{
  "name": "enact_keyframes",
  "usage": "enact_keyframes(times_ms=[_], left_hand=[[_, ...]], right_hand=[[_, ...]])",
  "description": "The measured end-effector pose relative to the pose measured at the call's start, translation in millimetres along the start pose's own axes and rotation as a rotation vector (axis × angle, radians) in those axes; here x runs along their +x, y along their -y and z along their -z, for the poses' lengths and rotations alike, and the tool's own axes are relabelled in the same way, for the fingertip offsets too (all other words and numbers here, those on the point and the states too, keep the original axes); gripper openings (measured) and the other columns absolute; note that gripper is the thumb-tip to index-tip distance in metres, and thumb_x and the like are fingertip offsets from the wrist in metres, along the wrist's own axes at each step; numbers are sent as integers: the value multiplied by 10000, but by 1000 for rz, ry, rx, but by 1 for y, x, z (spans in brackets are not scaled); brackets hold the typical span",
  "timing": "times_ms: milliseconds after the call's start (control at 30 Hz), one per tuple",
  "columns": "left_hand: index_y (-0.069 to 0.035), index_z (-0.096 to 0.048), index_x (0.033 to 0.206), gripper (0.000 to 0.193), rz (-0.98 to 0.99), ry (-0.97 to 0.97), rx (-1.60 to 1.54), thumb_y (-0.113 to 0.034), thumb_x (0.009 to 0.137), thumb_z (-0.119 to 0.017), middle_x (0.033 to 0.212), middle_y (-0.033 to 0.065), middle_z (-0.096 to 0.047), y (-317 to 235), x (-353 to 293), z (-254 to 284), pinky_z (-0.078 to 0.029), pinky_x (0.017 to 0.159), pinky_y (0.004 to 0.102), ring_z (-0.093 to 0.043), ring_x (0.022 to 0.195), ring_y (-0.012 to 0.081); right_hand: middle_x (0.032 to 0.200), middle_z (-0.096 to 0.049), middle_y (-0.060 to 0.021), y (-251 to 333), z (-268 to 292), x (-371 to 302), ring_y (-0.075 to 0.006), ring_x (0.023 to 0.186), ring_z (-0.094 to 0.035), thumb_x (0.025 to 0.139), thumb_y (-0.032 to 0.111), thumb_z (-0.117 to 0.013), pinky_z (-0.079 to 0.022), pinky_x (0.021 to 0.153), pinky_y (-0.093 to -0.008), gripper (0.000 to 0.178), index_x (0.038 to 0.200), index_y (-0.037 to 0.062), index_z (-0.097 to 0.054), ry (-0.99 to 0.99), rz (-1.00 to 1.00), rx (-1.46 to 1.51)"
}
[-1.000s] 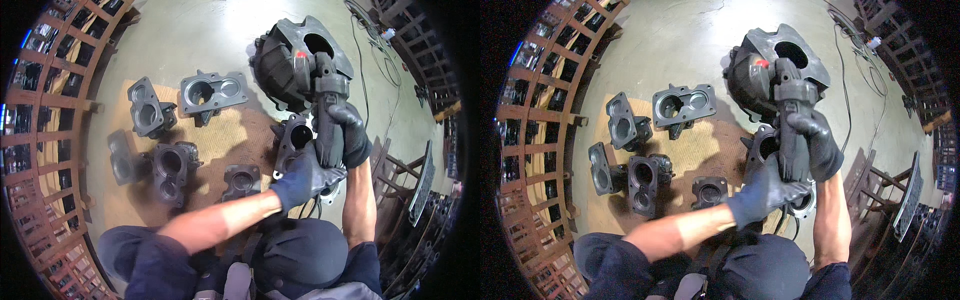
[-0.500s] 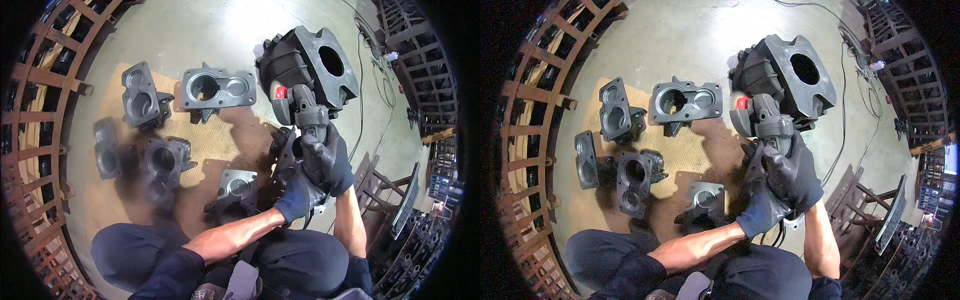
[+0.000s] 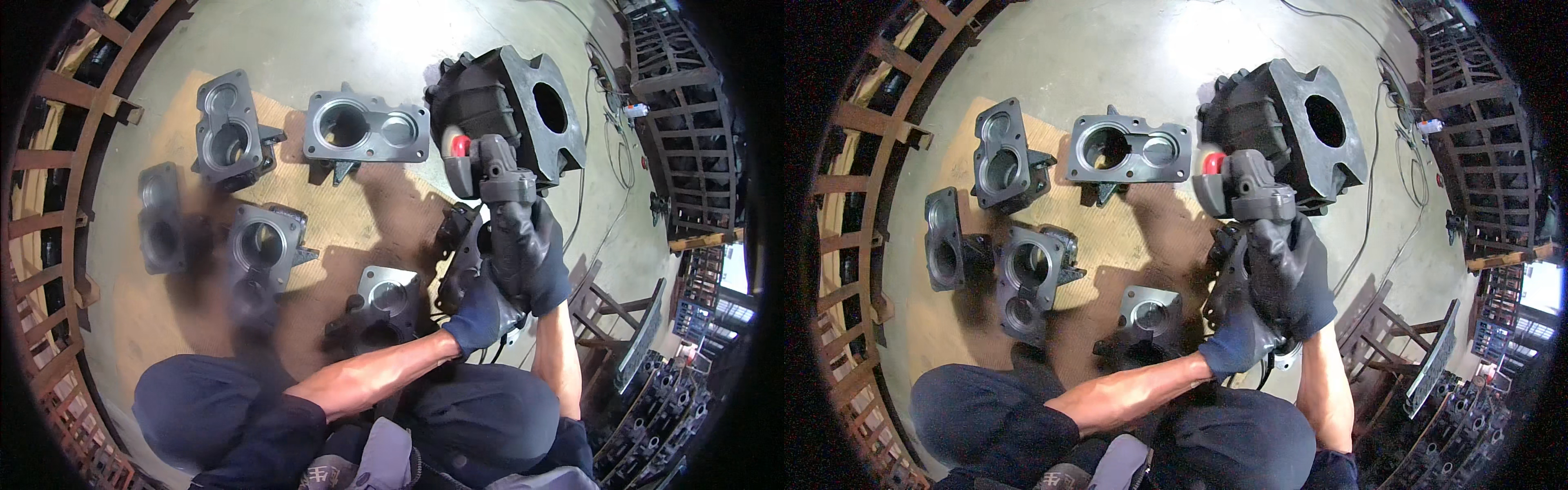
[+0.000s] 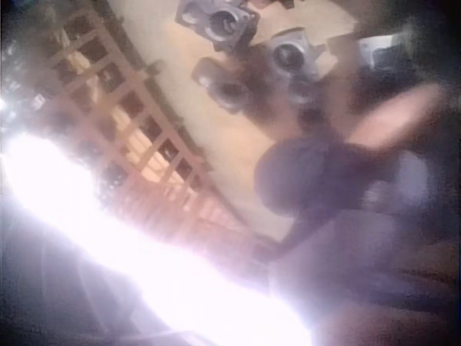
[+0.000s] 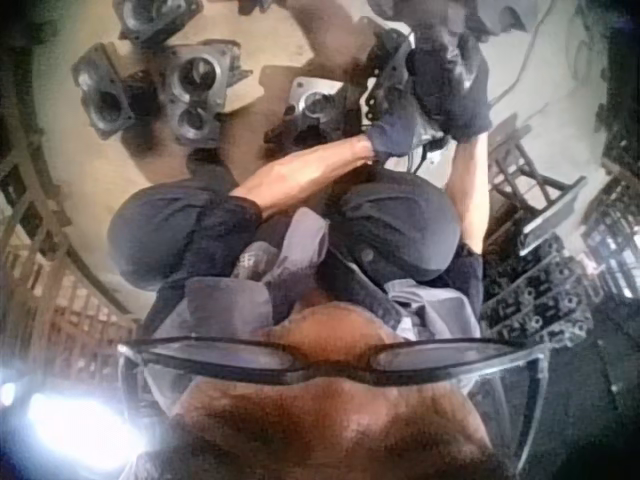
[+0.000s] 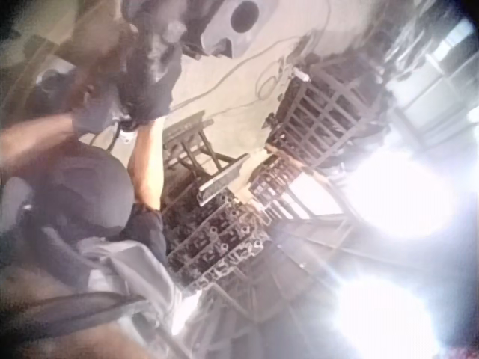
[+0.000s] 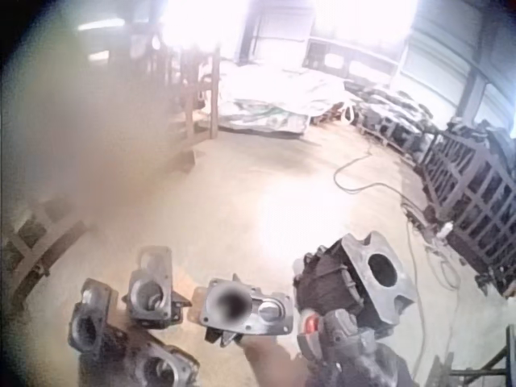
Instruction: The person uses a handheld angle grinder to smooth the inner surfaces of several metal engine parts laid out on a wooden board. They repeatedly pick up parts, grind them, and place them back down, working through multiple units in a workshop setting.
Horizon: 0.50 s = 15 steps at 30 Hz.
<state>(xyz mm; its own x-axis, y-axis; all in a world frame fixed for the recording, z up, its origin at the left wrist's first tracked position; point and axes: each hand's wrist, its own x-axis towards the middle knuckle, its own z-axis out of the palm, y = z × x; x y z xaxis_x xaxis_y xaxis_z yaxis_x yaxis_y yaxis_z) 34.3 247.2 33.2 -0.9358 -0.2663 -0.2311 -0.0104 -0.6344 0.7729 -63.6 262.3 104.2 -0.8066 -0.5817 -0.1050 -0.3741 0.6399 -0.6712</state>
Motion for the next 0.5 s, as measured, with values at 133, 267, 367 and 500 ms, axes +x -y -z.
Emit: enact_keyframes(times_ms=[133, 267, 367, 500], left_hand=[[-4, -506, 1193, 519, -26, 85, 150, -23, 734, -748, 1058, 66, -616, -11, -7, 13, -491, 850, 308, -592, 995, 153], [20, -529, 1178, 517, 119, 222, 116, -64, 728, -770, 1039, 78, -626, -16, -3, 19, -499, 840, 309, -599, 986, 153], [21, -554, 1191, 514, 69, 182, 199, -111, 753, -791, 1107, 104, -633, 15, -5, 30, -489, 908, 335, -598, 1046, 187], [11, -513, 1295, 633, 181, 267, 123, -108, 751, -814, 1264, 126, -594, 1, 7, 35, -450, 1034, 364, -555, 1180, 222]], right_hand=[[885, -655, -96, 0, 9, 3, -151, 740, -620, 830, 267, -698, -516, 684, -306, 389, 1089, -2, -588, 235, -392, 754], [956, -663, -110, 6, 7, 8, -205, 769, -633, 748, 138, -698, -522, 697, -332, 340, 1059, 30, -611, 228, -335, 328], [829, -670, -124, 13, -8, 18, -201, 724, -639, 717, 184, -713, -520, 688, -351, 352, 996, -15, -636, 241, -23, 36], [775, -665, -136, 9, -11, 27, -213, 694, -636, 700, 203, -708, -516, 673, -364, 344, 949, -23, -637, 282, -14, -4]])
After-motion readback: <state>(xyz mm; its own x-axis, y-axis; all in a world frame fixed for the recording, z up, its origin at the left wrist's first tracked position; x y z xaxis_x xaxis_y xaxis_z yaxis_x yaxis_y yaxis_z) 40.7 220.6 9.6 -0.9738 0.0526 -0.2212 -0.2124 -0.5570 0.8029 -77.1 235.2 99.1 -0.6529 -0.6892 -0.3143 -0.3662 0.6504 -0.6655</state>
